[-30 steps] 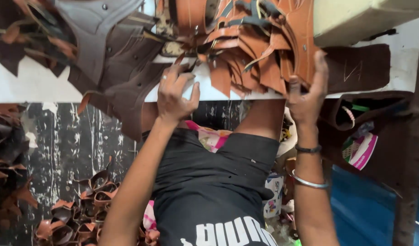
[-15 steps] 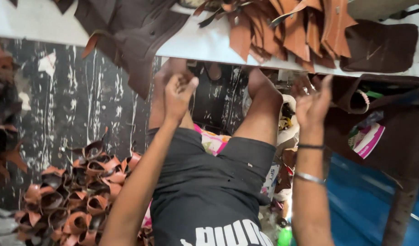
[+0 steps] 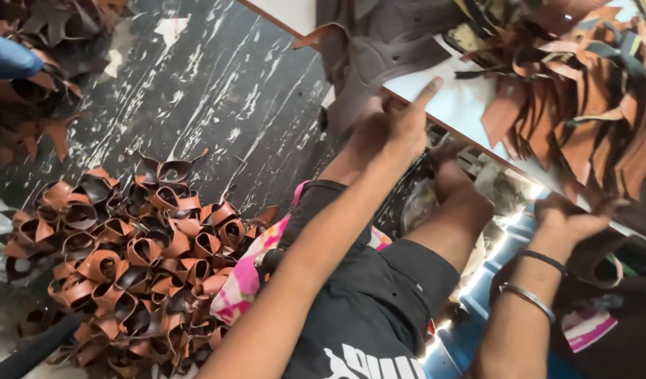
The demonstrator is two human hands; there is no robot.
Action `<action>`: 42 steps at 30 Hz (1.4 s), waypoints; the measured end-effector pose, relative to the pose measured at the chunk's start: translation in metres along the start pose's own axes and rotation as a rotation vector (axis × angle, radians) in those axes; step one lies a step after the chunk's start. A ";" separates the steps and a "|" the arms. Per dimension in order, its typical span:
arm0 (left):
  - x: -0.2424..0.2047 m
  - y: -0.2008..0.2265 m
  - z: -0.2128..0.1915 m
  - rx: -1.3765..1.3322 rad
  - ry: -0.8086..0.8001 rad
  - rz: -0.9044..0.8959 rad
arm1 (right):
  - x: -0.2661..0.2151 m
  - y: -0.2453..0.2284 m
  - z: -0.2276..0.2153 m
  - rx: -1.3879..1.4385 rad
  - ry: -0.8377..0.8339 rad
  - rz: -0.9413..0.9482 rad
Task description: Organizing and assembling leather shoe upper components at a manufacturing workstation.
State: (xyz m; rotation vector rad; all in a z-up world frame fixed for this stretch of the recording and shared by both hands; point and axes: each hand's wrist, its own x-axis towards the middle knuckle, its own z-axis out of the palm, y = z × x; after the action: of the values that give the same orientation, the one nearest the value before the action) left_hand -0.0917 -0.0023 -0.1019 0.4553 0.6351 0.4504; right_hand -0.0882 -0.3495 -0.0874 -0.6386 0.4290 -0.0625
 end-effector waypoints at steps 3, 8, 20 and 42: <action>-0.009 0.011 0.000 0.023 -0.016 -0.004 | 0.051 -0.015 -0.096 0.049 -0.297 -0.016; -0.015 0.014 0.003 -0.004 -0.038 -0.020 | -0.035 0.012 0.058 -0.023 -0.020 -0.041; -0.012 0.014 0.002 -0.048 -0.056 -0.084 | -0.014 0.005 0.028 -0.070 0.036 -0.028; -0.019 0.046 0.016 -0.036 -0.088 -0.274 | 0.015 -0.002 -0.044 0.181 -0.015 -0.040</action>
State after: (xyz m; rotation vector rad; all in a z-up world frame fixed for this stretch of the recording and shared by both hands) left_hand -0.1065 0.0201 -0.0573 0.3456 0.5931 0.1802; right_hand -0.0922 -0.3786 -0.1237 -0.4691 0.3916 -0.1327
